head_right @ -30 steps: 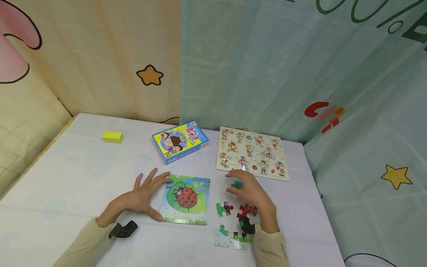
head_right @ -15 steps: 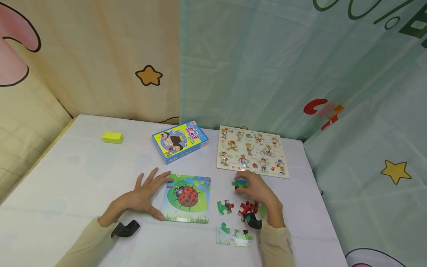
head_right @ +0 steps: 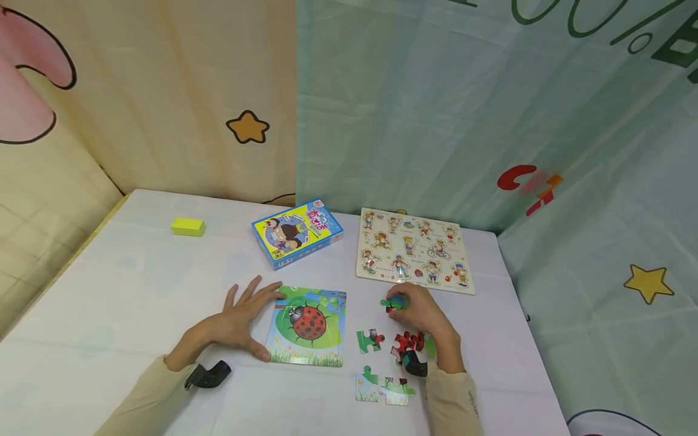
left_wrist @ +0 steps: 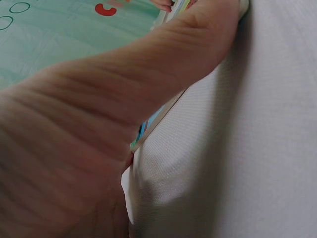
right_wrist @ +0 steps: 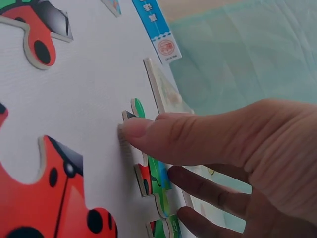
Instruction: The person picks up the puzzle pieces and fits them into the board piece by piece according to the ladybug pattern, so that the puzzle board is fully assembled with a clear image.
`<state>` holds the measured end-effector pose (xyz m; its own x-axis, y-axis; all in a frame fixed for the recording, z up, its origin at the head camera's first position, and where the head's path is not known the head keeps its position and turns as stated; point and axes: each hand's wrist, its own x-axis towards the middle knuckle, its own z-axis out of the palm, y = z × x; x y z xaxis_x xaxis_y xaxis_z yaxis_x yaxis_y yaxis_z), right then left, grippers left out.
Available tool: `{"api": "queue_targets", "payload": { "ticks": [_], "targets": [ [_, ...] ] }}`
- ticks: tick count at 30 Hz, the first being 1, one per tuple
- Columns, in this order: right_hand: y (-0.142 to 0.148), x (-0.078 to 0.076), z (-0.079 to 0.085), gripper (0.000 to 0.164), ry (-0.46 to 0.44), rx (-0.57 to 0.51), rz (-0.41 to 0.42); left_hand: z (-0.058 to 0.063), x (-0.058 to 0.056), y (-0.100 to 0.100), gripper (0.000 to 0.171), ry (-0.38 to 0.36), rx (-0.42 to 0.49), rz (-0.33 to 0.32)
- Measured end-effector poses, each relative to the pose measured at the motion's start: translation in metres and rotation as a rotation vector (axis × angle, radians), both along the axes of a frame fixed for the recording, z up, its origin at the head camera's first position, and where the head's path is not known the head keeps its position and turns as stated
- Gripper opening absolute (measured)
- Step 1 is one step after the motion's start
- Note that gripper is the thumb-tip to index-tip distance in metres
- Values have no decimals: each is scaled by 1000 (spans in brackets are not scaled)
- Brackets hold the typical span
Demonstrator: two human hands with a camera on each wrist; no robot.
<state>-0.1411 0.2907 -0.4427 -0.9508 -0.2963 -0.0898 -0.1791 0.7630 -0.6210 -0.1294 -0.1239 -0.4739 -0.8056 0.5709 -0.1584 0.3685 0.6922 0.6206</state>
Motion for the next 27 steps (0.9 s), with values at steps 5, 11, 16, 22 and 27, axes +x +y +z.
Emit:
{"api": "queue_targets", "payload": {
  "ticks": [5, 11, 16, 22, 27],
  "targets": [
    [-1, 2, -1, 26, 10, 19, -26, -1, 1, 2, 114, -4, 1, -4],
    [-4, 0, 1, 23, 23, 48, -27, 2, 1, 2, 115, -11, -9, -1],
    [-6, -2, 0, 22, 41, 79, -10, 4, 2, 1, 115, -6, -6, 2],
    [-8, -6, -2, 18, 66, 98, 13, 6, 2, 0, 114, -7, -6, 4],
    [-13, -5, 0, 15, 90, 108, 30, 7, 1, 1, 113, -4, -4, -2]
  ]
}}
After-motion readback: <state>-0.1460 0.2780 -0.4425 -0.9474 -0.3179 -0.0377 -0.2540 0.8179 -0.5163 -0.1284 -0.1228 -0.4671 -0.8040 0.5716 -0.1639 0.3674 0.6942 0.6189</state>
